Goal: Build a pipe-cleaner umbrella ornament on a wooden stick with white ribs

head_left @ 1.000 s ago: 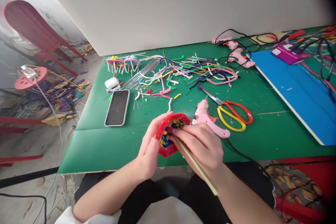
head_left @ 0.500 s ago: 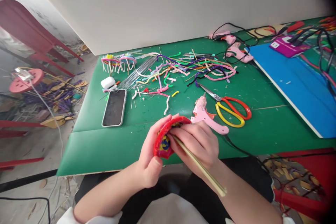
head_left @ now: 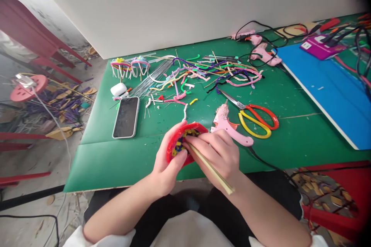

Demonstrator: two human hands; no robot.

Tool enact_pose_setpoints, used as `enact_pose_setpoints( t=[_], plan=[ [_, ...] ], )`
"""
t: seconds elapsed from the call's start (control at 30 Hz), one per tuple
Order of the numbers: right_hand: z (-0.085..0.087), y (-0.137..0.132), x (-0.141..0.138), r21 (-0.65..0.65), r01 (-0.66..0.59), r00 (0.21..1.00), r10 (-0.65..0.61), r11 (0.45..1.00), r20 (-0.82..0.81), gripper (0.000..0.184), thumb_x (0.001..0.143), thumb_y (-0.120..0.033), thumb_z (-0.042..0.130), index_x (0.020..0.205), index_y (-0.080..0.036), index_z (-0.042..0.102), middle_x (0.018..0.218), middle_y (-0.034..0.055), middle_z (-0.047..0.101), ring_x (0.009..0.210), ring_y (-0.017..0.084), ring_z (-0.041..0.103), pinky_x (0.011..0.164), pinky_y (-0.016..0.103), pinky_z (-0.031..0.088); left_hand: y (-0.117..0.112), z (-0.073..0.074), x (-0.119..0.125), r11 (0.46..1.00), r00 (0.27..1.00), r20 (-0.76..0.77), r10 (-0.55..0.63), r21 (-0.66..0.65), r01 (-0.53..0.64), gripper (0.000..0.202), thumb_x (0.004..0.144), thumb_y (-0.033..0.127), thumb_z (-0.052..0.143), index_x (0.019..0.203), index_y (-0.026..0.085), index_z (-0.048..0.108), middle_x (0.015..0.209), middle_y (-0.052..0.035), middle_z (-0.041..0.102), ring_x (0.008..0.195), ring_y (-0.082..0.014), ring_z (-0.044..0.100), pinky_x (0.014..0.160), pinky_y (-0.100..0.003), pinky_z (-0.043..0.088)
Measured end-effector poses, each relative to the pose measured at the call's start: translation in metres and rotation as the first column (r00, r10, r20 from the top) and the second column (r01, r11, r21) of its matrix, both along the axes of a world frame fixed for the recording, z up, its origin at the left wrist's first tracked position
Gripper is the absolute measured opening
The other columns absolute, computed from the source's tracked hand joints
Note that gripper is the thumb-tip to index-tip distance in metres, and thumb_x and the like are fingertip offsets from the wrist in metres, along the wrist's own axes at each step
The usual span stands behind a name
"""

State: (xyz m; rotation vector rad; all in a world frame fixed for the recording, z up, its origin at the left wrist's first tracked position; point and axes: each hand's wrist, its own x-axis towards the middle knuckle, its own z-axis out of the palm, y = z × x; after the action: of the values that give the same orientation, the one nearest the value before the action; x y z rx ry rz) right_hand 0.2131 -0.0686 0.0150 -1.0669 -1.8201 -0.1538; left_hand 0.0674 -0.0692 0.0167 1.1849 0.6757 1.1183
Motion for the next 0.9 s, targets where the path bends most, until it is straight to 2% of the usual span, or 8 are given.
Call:
enact_pose_setpoints(
  t=[0.1,0.23,0.37,0.47,0.57,0.67,0.77,0.9],
  plan=[
    [0.006,0.0,0.003,-0.032,-0.001,1.0,0.001,0.999,0.023,0.023,0.08,-0.006,0.069,0.102,-0.014,0.066,0.075,0.0043,0.07,0.065,0.016,0.056,0.058,0.032,0.046,0.005,-0.006,0.001,0.994,0.997,-0.015,0.07,-0.085,-0.071,0.041,0.095,0.021,0.047,0.134,0.034,0.051,0.134,-0.0001,0.059,0.125,-0.0175,0.056,0.102,-0.024,0.049],
    [0.019,-0.001,0.015,-0.123,-0.022,1.0,0.023,0.992,0.009,0.025,0.083,-0.005,0.066,0.104,-0.019,0.066,0.08,0.0036,0.065,0.071,0.016,0.058,0.064,0.029,0.05,0.013,-0.009,0.002,0.968,0.985,-0.055,0.163,-0.185,-0.171,0.04,0.093,0.026,0.054,0.132,0.032,0.053,0.13,-0.0021,0.062,0.12,-0.0201,0.059,0.1,-0.029,0.052],
    [0.019,0.002,0.028,-0.305,-0.147,0.967,0.072,0.941,-0.242,0.036,0.085,-0.005,0.06,0.114,-0.026,0.06,0.101,0.0033,0.063,0.087,0.014,0.062,0.072,0.027,0.053,0.015,-0.007,0.002,0.948,0.97,-0.089,0.226,-0.208,-0.24,0.043,0.09,0.028,0.059,0.132,0.032,0.052,0.126,-0.0036,0.063,0.113,-0.0226,0.064,0.09,-0.033,0.058],
    [0.013,0.005,0.026,-0.439,-0.313,0.872,0.072,0.842,-0.484,0.043,0.087,-0.011,0.06,0.124,-0.03,0.052,0.113,0.0021,0.063,0.097,0.014,0.064,0.076,0.025,0.056,0.013,-0.005,0.002,0.954,0.963,-0.107,0.247,-0.146,-0.261,0.044,0.09,0.025,0.059,0.133,0.032,0.05,0.12,-0.0035,0.066,0.107,-0.0209,0.067,0.091,-0.033,0.058],
    [0.007,0.005,0.015,-0.478,-0.403,0.824,0.082,0.781,-0.56,0.049,0.086,-0.013,0.063,0.128,-0.032,0.048,0.115,0.0,0.065,0.107,0.014,0.063,0.082,0.024,0.057,0.01,-0.006,0.002,0.971,0.969,-0.097,0.226,-0.054,-0.232,0.046,0.092,0.02,0.054,0.135,0.036,0.046,0.121,-0.0023,0.067,0.109,-0.0188,0.066,0.093,-0.034,0.057],
    [0.005,0.004,0.006,-0.471,-0.374,0.827,0.056,0.799,-0.56,0.048,0.085,-0.011,0.062,0.126,-0.034,0.049,0.116,-0.0009,0.066,0.107,0.014,0.064,0.087,0.026,0.056,0.008,-0.007,0.001,0.978,0.972,-0.126,0.198,0.093,-0.187,0.047,0.094,0.014,0.05,0.135,0.036,0.043,0.13,-0.0031,0.062,0.116,-0.0181,0.062,0.098,-0.035,0.054],
    [0.004,0.003,0.003,-0.45,-0.354,0.829,0.052,0.82,-0.557,0.045,0.086,-0.01,0.061,0.123,-0.034,0.052,0.117,-0.0008,0.067,0.103,0.015,0.066,0.092,0.031,0.055,0.009,-0.007,0.0,0.943,0.948,-0.197,0.25,0.271,-0.192,0.046,0.091,0.011,0.052,0.132,0.031,0.047,0.13,-0.0044,0.061,0.12,-0.0164,0.059,0.099,-0.03,0.053],
    [0.004,0.004,0.006,-0.427,-0.351,0.818,0.05,0.833,-0.573,0.048,0.083,-0.004,0.061,0.121,-0.032,0.055,0.107,-0.0002,0.07,0.097,0.015,0.067,0.09,0.031,0.056,0.014,-0.002,-0.003,0.913,0.888,-0.322,0.328,0.35,-0.21,0.04,0.087,0.011,0.058,0.123,0.028,0.055,0.116,-0.0025,0.065,0.101,-0.0127,0.066,0.081,-0.02,0.057]
  ],
)
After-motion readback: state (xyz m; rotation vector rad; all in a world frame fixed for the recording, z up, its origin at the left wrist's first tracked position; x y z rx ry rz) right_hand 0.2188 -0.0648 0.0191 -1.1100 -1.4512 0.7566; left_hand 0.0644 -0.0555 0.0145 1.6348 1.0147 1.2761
